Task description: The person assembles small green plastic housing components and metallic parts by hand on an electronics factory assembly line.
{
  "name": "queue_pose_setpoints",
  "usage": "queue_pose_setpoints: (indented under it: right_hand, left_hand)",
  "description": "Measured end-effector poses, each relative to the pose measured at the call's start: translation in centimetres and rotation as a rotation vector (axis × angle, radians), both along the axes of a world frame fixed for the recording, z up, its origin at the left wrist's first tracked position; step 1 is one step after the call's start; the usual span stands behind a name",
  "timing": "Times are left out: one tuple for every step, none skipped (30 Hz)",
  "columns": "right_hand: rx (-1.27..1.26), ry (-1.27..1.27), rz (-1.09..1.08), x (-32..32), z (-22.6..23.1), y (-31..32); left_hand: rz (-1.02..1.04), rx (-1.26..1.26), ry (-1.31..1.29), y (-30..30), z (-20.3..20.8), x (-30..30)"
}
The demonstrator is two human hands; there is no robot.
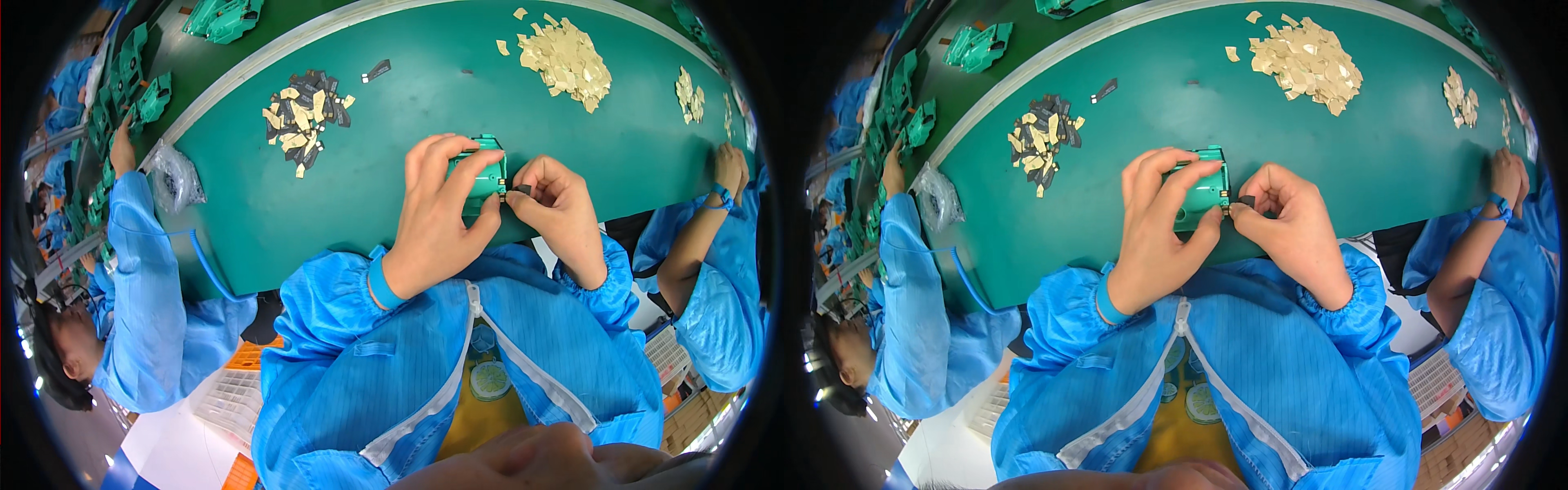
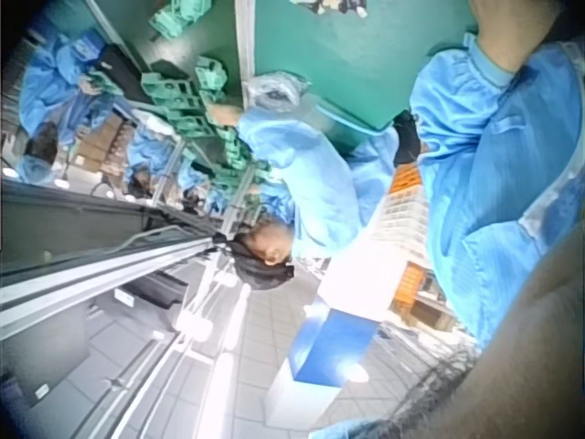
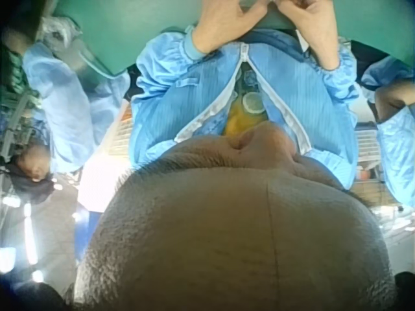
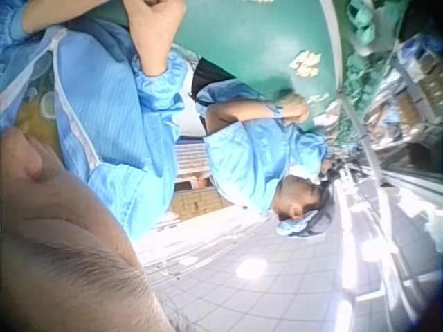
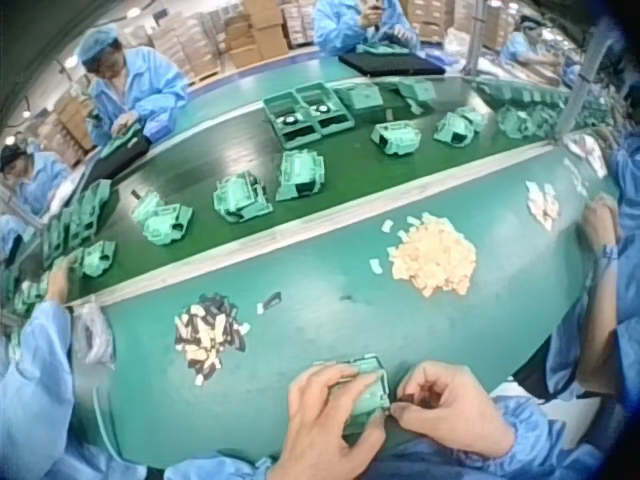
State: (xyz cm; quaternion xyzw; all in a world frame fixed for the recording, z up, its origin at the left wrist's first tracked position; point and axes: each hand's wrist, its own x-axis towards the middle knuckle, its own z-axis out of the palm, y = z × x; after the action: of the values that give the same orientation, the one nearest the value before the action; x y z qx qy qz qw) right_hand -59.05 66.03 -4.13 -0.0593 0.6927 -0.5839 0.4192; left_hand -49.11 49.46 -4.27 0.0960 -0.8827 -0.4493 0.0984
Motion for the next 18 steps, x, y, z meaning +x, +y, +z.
queue_pose_setpoints:
  right_hand:
    - [0.016, 0.035, 0.023, -0.1, 0.1, 0.1]
    - [0.012, 0.033, 0.011, -0.2, 0.3, 0.1]
    - [0.065, 0.126, 0.065, -0.4, 0.6, 0.2]
    - [0.119, 0.219, 0.119, -0.6, 0.9, 0.3]
    - [0.117, 0.217, 0.104, -0.7, 0.9, 0.5]
    - [0.128, 0.259, 0.132, -0.9, 0.9, 0.6]
    - [0.140, 0.300, 0.160, -1.1, 1.0, 0.7]
    - [0.137, 0.297, 0.147, -1.2, 1.1, 0.7]
    - [0.145, 0.288, 0.167, -1.3, 1.2, 0.7]
    - [0.152, 0.279, 0.187, -1.4, 1.3, 0.6]
    - [0.147, 0.278, 0.174, -1.6, 1.3, 0.6]
    - [0.148, 0.284, 0.203, -1.8, 1.3, 0.6]
    - [0.148, 0.291, 0.232, -1.9, 1.3, 0.6]
    - [0.143, 0.291, 0.218, -2.0, 1.3, 0.7]
    - [0.143, 0.273, 0.228, -2.1, 1.2, 0.8]
    - [0.143, 0.255, 0.239, -2.2, 1.2, 0.9]
    - [0.133, 0.254, 0.225, -2.2, 1.1, 0.9]
    - [0.132, 0.254, 0.241, -2.3, 1.1, 1.0]
  left_hand:
    - [0.001, -0.005, -0.008, 0.0, 0.1, 0.0]
    - [-0.011, -0.009, -0.010, 0.0, 0.1, 0.0]
    - [0.000, -0.009, -0.004, 0.1, 0.0, 0.0]
    - [0.011, -0.010, 0.002, 0.1, 0.0, -0.1]
    - [-0.003, -0.014, 0.001, 0.1, 0.0, 0.0]
    - [-0.003, -0.023, -0.006, 0.1, 0.0, 0.0]
    - [-0.003, -0.033, -0.012, 0.0, 0.0, 0.0]
    - [-0.016, -0.037, -0.015, 0.1, 0.0, 0.0]
    - [-0.009, -0.035, -0.023, 0.1, 0.0, 0.0]
    - [-0.001, -0.034, -0.031, 0.1, 0.1, 0.1]
    - [-0.013, -0.041, -0.031, 0.1, 0.0, 0.1]
    - [-0.012, -0.054, -0.039, 0.1, 0.0, 0.1]
    - [-0.010, -0.068, -0.047, 0.0, 0.0, 0.1]
    - [-0.023, -0.075, -0.046, 0.1, 0.3, 0.1]
    - [-0.030, -0.090, -0.056, 0.2, 0.7, 0.0]
    - [-0.037, -0.105, -0.065, 0.2, 0.9, -0.1]
    - [-0.050, -0.116, -0.066, 0.1, 0.7, -0.1]
    - [-0.058, -0.159, -0.056, 0.0, 0.2, 0.1]
